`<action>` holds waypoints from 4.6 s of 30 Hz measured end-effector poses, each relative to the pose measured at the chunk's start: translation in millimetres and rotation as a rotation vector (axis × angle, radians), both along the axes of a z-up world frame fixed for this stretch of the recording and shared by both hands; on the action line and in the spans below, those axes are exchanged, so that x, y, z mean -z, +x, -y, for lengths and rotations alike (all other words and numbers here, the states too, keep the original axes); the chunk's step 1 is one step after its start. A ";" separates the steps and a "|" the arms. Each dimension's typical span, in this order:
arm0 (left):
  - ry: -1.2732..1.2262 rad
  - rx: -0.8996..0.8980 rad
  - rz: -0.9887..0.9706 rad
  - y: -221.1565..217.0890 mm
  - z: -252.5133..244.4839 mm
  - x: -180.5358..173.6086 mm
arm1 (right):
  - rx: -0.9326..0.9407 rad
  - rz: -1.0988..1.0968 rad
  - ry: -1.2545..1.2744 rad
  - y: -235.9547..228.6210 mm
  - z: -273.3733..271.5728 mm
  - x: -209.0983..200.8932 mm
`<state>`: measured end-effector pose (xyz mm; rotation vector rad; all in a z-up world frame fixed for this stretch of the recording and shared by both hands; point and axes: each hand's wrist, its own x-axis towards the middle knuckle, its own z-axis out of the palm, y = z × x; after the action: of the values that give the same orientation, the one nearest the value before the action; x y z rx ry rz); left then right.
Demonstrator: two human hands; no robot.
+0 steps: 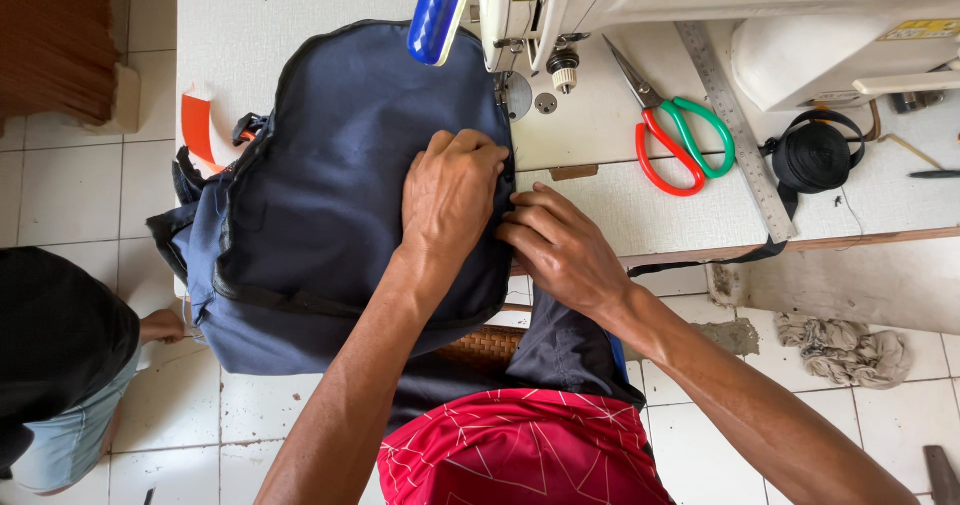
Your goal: The person sews a dark blue bag using a sewing machine, guiding the fabric under the needle with both hands. They use scissors to trim excess thread and fabric edges, then attach a black strap to the bag and continue sewing.
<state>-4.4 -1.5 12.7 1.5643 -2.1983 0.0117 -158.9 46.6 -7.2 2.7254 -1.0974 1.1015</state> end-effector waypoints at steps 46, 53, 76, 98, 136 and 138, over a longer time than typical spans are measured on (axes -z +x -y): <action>0.208 0.027 -0.235 -1.9 4.7 1.2 | -0.138 0.078 0.087 -23.3 -1.3 -13.8; 0.250 0.072 -0.217 -1.6 -1.0 -10.7 | -0.125 0.064 0.096 -22.1 -3.0 -12.8; 0.233 0.131 -0.103 3.3 1.1 -11.5 | -0.122 0.020 0.050 -24.9 -2.2 -7.2; 0.370 0.098 0.140 -8.5 -2.0 -53.5 | -0.188 -0.023 0.050 -29.1 0.3 -6.8; 0.049 0.215 0.235 2.2 2.7 8.3 | -0.138 -0.003 0.123 -26.4 -5.3 -1.1; 0.056 0.213 0.248 1.7 2.5 6.1 | -0.140 0.008 0.133 -26.1 -4.9 -1.5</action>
<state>-2.7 -4.0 6.6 1.4130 -2.5697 0.0843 -185.0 51.5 -5.7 2.9432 -1.0305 1.0932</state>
